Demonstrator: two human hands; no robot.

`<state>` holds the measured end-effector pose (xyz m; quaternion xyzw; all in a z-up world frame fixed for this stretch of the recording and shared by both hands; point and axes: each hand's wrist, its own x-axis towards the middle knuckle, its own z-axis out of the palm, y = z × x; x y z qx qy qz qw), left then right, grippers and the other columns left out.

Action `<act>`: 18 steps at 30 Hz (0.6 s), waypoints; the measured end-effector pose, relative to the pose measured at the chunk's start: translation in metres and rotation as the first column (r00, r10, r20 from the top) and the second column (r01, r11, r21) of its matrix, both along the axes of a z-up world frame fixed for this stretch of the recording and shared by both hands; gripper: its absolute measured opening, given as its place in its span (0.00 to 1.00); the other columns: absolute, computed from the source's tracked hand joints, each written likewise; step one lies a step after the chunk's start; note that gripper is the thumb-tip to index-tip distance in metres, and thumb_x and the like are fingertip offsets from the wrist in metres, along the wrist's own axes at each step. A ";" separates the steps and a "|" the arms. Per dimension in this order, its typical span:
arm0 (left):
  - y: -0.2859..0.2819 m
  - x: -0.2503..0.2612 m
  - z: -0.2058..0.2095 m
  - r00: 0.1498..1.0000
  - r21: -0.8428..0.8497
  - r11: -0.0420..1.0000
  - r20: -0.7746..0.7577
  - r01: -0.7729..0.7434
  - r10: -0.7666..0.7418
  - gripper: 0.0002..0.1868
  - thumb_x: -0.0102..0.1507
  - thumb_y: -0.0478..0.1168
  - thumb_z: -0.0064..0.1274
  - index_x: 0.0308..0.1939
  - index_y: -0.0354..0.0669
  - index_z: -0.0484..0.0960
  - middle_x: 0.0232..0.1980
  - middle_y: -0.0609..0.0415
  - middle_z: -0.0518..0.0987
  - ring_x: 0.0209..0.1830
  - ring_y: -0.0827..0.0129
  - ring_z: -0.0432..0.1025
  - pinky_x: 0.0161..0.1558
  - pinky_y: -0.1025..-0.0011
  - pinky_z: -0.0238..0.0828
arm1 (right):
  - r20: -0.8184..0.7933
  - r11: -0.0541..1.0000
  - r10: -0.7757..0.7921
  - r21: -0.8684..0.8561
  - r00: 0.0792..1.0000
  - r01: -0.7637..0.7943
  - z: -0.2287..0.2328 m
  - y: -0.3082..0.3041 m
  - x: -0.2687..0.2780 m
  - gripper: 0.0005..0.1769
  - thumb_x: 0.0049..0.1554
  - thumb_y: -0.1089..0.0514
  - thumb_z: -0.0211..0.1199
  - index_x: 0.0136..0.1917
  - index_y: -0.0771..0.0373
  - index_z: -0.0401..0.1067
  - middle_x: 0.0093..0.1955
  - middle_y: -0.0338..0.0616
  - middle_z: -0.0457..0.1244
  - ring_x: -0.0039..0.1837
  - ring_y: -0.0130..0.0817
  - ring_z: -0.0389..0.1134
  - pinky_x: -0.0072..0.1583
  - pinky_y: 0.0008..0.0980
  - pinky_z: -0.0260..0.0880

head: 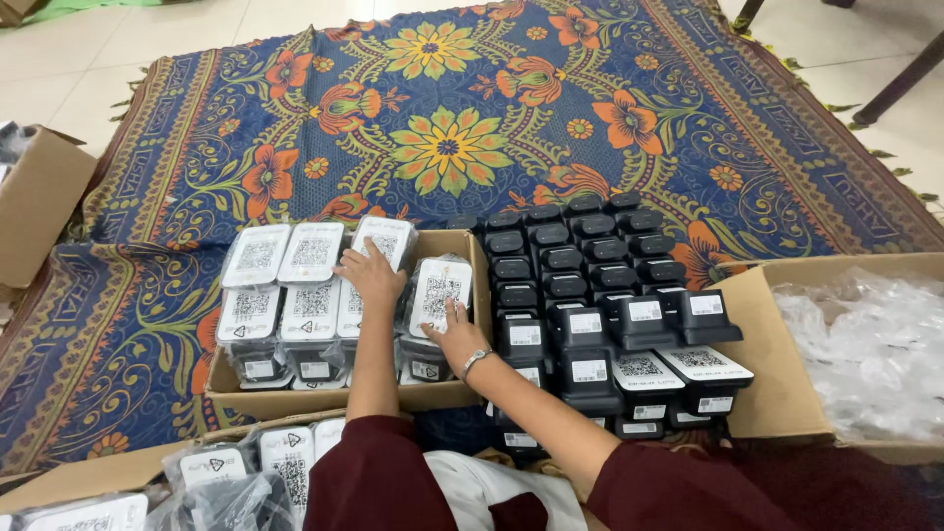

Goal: The person organizes and packages black plastic components with QR codes into boxes.

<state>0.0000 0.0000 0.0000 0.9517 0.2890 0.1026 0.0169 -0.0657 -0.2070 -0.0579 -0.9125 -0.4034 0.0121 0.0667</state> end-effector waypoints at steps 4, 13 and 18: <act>-0.009 -0.009 0.014 0.984 -0.124 0.988 0.144 -0.089 0.107 0.56 0.51 0.62 0.66 0.76 0.41 0.61 0.60 0.26 0.67 0.62 0.34 0.61 0.64 0.38 0.50 | 0.006 0.998 -0.011 -0.065 1.000 0.012 0.001 0.008 0.003 0.37 0.60 0.64 0.51 0.78 0.32 0.57 0.82 0.75 0.38 0.78 0.73 0.47 0.62 0.47 0.71; -0.122 -0.153 0.142 0.733 -0.736 0.346 0.659 0.582 0.168 0.40 0.51 0.47 0.60 0.69 0.44 0.73 0.63 0.43 0.74 0.64 0.54 0.67 0.64 0.62 0.61 | -0.332 0.982 -0.164 0.033 0.929 0.185 -0.032 0.018 0.025 0.29 0.67 0.56 0.51 0.80 0.48 0.54 0.80 0.64 0.48 0.79 0.58 0.54 0.68 0.42 0.67; -0.175 -0.238 0.038 0.824 -0.612 -0.571 0.279 0.548 0.493 0.29 0.55 0.40 0.60 0.60 0.37 0.75 0.54 0.44 0.79 0.53 0.53 0.74 0.55 0.56 0.70 | -0.503 0.898 -0.050 0.355 0.863 0.259 0.042 -0.078 0.001 0.26 0.66 0.53 0.52 0.76 0.56 0.60 0.74 0.58 0.56 0.74 0.50 0.60 0.68 0.39 0.67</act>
